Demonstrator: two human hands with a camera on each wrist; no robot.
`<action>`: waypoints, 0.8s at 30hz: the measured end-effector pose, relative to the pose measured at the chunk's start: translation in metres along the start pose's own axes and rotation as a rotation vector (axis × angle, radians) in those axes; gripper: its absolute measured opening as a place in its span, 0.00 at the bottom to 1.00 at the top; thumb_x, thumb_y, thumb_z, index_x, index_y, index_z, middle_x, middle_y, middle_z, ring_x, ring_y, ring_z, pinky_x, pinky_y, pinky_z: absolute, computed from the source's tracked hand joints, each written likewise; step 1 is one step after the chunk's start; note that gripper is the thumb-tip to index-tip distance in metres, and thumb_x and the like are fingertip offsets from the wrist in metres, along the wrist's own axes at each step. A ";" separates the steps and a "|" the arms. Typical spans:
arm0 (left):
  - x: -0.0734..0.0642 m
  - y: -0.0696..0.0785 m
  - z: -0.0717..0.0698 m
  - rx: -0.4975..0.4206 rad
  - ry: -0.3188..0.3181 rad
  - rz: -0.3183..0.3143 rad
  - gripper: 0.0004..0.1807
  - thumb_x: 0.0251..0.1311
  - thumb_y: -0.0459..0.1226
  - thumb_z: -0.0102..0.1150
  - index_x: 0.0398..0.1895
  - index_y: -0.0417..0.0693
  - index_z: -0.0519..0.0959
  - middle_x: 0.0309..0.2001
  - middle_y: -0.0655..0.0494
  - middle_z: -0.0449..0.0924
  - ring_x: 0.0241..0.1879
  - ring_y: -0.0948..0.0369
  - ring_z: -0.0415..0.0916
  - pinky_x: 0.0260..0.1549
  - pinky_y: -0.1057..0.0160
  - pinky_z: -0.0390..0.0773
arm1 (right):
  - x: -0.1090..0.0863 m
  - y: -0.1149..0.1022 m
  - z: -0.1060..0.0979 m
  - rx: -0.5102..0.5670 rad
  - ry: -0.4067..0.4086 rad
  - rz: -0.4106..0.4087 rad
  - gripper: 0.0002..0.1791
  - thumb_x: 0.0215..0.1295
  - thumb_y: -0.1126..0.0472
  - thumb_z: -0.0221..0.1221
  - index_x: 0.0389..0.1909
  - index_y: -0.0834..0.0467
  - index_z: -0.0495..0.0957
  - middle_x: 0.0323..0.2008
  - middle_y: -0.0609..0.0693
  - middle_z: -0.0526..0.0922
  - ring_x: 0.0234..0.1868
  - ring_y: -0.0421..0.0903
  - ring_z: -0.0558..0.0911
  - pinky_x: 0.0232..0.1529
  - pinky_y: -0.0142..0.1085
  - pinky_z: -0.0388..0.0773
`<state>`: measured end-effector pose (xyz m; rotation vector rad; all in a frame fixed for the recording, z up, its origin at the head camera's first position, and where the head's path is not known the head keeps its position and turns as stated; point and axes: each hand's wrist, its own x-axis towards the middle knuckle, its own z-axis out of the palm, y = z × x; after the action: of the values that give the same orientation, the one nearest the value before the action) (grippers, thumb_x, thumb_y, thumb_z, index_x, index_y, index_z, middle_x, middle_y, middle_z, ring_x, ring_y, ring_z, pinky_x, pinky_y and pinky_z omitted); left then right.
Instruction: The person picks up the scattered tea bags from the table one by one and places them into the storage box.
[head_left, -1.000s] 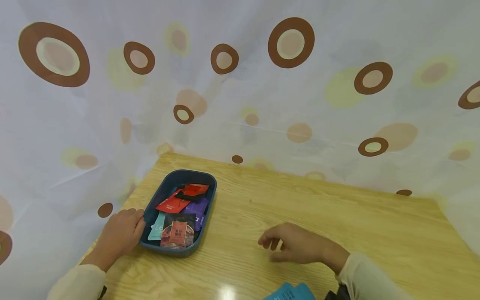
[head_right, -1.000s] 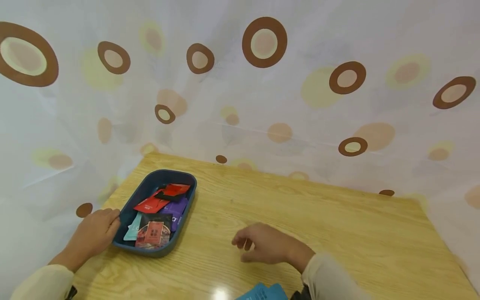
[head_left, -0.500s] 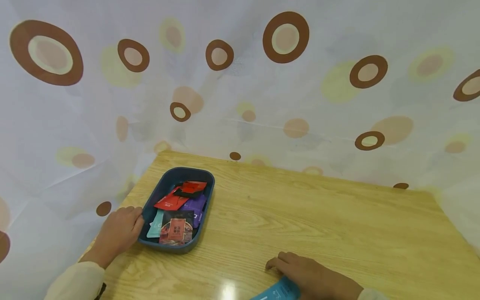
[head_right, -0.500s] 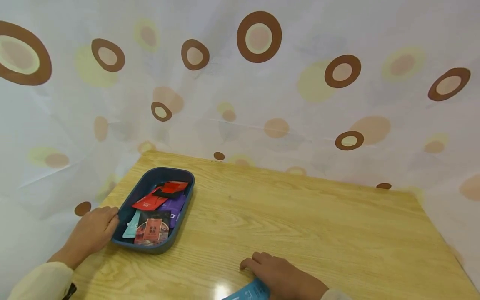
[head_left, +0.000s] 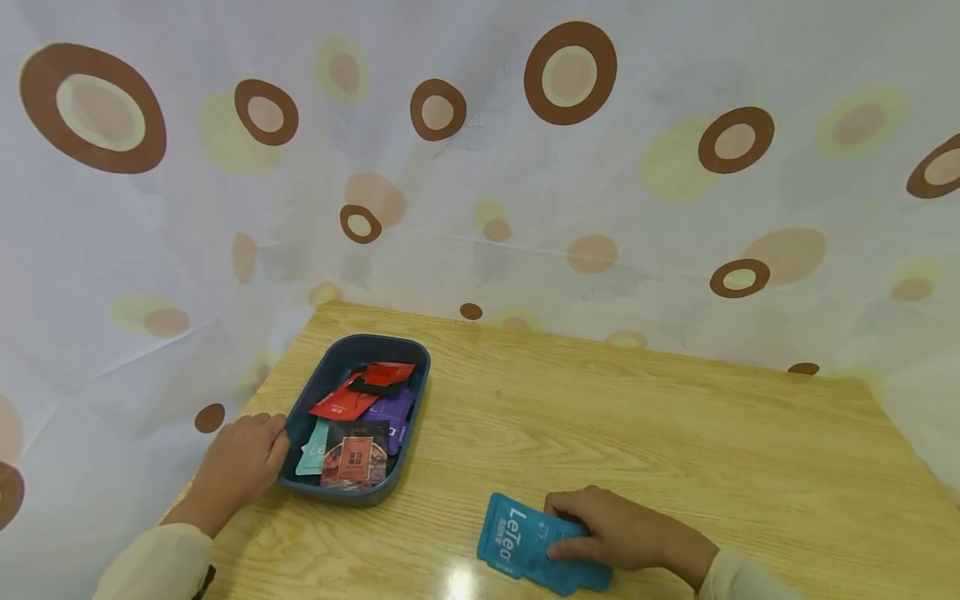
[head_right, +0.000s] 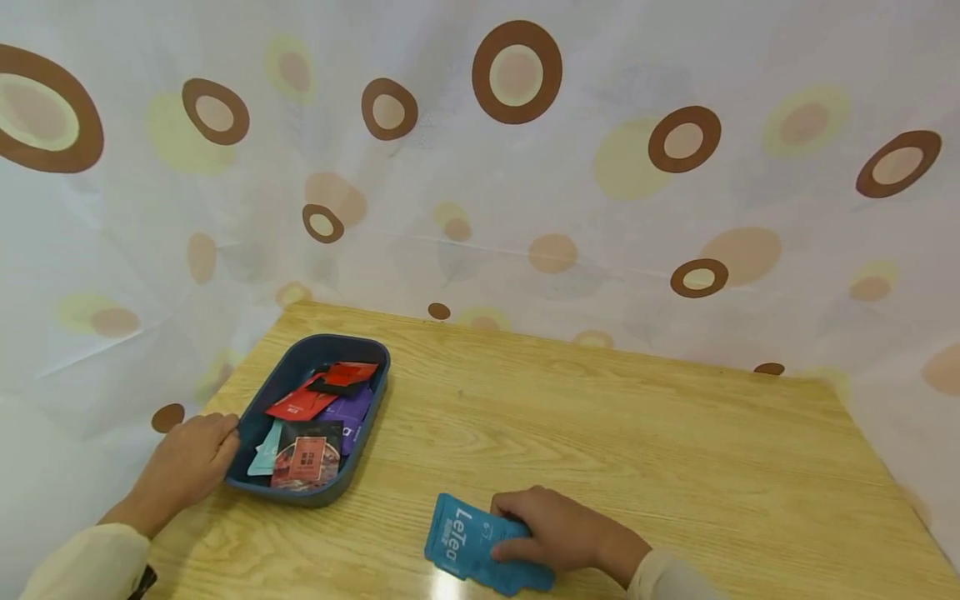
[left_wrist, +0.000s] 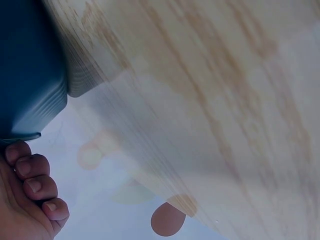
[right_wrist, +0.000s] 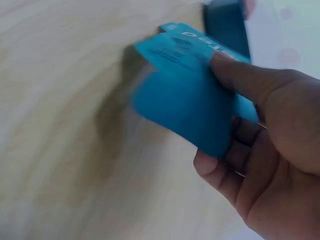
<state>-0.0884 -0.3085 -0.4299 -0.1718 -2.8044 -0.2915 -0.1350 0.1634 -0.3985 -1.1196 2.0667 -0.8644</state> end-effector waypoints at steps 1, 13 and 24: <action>0.000 0.000 0.000 0.001 0.001 0.000 0.17 0.65 0.32 0.46 0.17 0.50 0.61 0.16 0.57 0.58 0.18 0.61 0.56 0.23 0.62 0.57 | 0.003 -0.003 -0.004 0.038 0.013 -0.008 0.11 0.71 0.50 0.57 0.38 0.53 0.75 0.27 0.37 0.78 0.26 0.25 0.73 0.28 0.25 0.75; 0.000 -0.002 0.001 -0.005 -0.002 -0.025 0.17 0.66 0.32 0.45 0.17 0.50 0.62 0.16 0.57 0.58 0.18 0.60 0.57 0.23 0.62 0.58 | 0.068 -0.047 -0.048 0.273 0.300 0.117 0.14 0.71 0.60 0.58 0.46 0.69 0.74 0.30 0.59 0.87 0.25 0.39 0.83 0.27 0.34 0.81; -0.001 0.001 0.002 -0.012 0.003 -0.023 0.17 0.66 0.33 0.46 0.17 0.50 0.61 0.16 0.57 0.58 0.18 0.61 0.56 0.23 0.63 0.57 | 0.148 -0.075 -0.035 0.494 0.380 0.295 0.21 0.70 0.68 0.56 0.61 0.72 0.71 0.44 0.64 0.87 0.30 0.40 0.87 0.40 0.39 0.86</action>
<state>-0.0876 -0.3071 -0.4321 -0.1419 -2.8034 -0.3143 -0.1929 0.0116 -0.3514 -0.3971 2.0657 -1.4133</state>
